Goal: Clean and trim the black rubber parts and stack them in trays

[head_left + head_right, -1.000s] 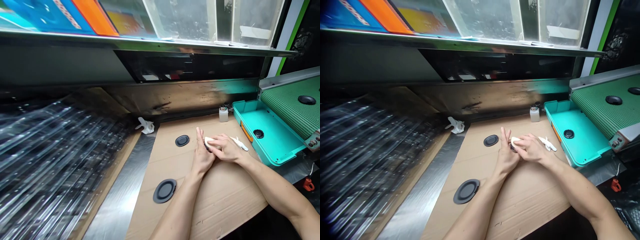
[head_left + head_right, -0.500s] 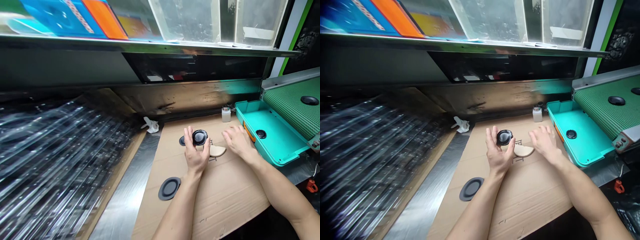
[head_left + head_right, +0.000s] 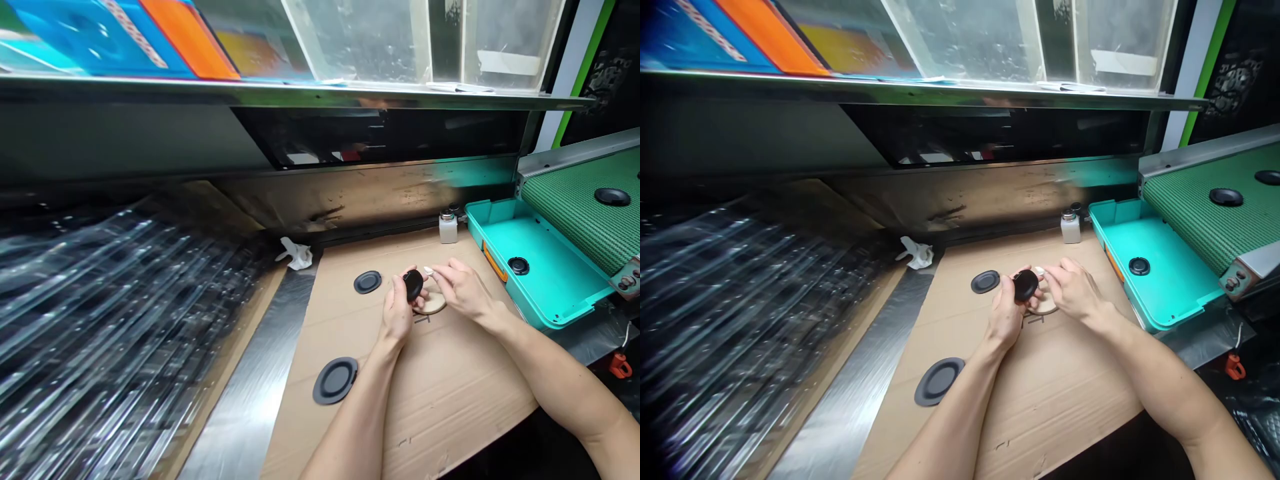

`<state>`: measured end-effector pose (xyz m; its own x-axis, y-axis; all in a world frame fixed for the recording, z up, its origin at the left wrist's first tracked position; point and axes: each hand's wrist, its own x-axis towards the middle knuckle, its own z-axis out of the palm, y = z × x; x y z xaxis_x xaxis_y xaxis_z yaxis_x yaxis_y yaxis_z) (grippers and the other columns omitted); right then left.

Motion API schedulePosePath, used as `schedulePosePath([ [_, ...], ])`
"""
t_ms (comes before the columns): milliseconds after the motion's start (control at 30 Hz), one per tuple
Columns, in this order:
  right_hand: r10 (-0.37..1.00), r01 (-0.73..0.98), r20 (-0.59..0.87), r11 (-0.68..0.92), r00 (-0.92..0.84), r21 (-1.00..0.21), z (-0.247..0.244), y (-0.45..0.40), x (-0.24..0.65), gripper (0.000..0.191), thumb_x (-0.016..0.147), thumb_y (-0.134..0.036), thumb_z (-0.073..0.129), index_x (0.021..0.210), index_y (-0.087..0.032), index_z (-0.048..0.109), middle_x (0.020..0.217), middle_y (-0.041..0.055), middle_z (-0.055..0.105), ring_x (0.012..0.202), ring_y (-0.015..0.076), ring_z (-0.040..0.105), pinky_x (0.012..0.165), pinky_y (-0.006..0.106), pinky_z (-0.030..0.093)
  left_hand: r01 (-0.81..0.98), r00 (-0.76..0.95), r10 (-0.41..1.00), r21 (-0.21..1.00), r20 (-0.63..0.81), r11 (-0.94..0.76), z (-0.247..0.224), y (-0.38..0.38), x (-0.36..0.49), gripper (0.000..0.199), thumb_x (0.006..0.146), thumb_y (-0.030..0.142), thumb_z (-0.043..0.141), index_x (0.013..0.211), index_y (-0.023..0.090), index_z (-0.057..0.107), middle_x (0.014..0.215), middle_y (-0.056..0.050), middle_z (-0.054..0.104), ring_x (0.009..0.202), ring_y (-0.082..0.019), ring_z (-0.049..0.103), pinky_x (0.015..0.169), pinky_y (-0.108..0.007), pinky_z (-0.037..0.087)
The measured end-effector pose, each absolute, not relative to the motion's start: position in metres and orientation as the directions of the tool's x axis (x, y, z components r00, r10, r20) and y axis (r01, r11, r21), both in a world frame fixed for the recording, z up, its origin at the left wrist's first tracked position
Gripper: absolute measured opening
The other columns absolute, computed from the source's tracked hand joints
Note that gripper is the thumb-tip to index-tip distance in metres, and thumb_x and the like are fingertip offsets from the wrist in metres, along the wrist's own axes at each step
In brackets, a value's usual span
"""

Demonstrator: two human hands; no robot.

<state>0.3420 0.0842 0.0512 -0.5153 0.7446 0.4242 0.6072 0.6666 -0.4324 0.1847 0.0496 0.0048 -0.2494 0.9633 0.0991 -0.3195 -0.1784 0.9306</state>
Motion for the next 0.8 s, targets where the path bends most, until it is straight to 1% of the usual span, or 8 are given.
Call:
schedulePosePath([
  [67,0.699,0.528,0.490,0.715,-0.521,-0.458,0.050,0.079,0.338,0.031,0.105,-0.027,0.044,0.125,-0.019,0.066,0.109,0.0076,0.067,0.101,0.0172,0.061,0.092,0.028,0.047,-0.252,-0.207,0.969,0.950,0.132,-0.184,0.005,0.047,0.186,0.066,0.090,0.073,0.046,0.117,0.015,0.064,0.077,-0.006,0.067,0.053,-0.012,0.051,0.050,-0.025,0.040],
  [133,0.660,0.472,0.534,0.752,-0.529,-0.460,0.047,0.077,0.335,0.029,0.104,-0.025,0.046,0.125,-0.019,0.065,0.113,0.0076,0.067,0.105,0.0173,0.060,0.096,0.029,0.046,-0.122,-0.170,0.967,0.970,0.187,-0.209,0.005,0.045,0.187,0.061,0.093,0.071,0.041,0.096,0.016,0.067,0.066,-0.002,0.059,0.053,-0.012,0.047,0.051,-0.025,0.037],
  [200,0.641,0.466,0.542,0.768,-0.544,-0.439,0.045,0.076,0.334,0.028,0.103,-0.024,0.047,0.122,-0.020,0.066,0.110,0.0070,0.068,0.102,0.0175,0.060,0.094,0.029,0.047,0.001,-0.146,0.964,0.975,0.222,-0.224,0.005,0.044,0.188,0.060,0.095,0.069,0.037,0.078,0.017,0.062,0.062,0.000,0.052,0.055,-0.012,0.044,0.053,-0.025,0.035],
  [233,0.642,0.484,0.535,0.766,-0.550,-0.422,0.044,0.076,0.334,0.027,0.102,-0.023,0.047,0.120,-0.020,0.067,0.106,0.0069,0.067,0.099,0.0179,0.060,0.091,0.029,0.047,0.043,-0.138,0.965,0.974,0.225,-0.221,0.005,0.043,0.188,0.060,0.096,0.069,0.035,0.074,0.018,0.058,0.062,0.000,0.050,0.056,-0.012,0.043,0.054,-0.026,0.034],
  [367,0.663,0.567,0.508,0.743,-0.550,-0.356,0.046,0.076,0.335,0.026,0.101,-0.022,0.048,0.113,-0.020,0.071,0.094,0.0069,0.064,0.090,0.0194,0.057,0.082,0.030,0.047,0.109,-0.127,0.968,0.973,0.217,-0.204,0.006,0.042,0.190,0.061,0.095,0.071,0.032,0.072,0.018,0.053,0.063,0.001,0.048,0.057,-0.013,0.042,0.055,-0.027,0.033],
  [533,0.604,0.527,0.524,0.792,-0.600,-0.309,0.048,0.078,0.338,0.025,0.100,-0.020,0.049,0.112,-0.019,0.071,0.097,0.0077,0.063,0.093,0.0205,0.055,0.085,0.032,0.047,0.149,-0.150,0.959,0.965,0.240,-0.218,0.007,0.041,0.192,0.063,0.092,0.075,0.034,0.073,0.018,0.055,0.063,0.000,0.050,0.057,-0.014,0.042,0.054,-0.027,0.034],
  [633,0.629,0.529,0.525,0.773,-0.573,-0.349,0.045,0.082,0.338,0.024,0.099,-0.018,0.049,0.106,-0.018,0.071,0.094,0.0077,0.064,0.091,0.0203,0.057,0.085,0.032,0.048,0.157,-0.120,0.965,0.964,0.234,-0.214,0.005,0.042,0.191,0.063,0.095,0.072,0.030,0.076,0.018,0.057,0.062,0.000,0.048,0.057,-0.014,0.041,0.054,-0.027,0.033],
  [800,0.613,0.390,0.592,0.790,-0.523,-0.474,0.039,0.084,0.334,0.022,0.098,-0.017,0.050,0.107,-0.018,0.070,0.099,0.0070,0.069,0.095,0.0184,0.062,0.089,0.031,0.050,0.129,-0.142,0.963,0.969,0.230,-0.212,0.001,0.046,0.190,0.064,0.094,0.072,0.031,0.079,0.018,0.060,0.062,0.000,0.048,0.056,-0.013,0.043,0.053,-0.026,0.033],
])
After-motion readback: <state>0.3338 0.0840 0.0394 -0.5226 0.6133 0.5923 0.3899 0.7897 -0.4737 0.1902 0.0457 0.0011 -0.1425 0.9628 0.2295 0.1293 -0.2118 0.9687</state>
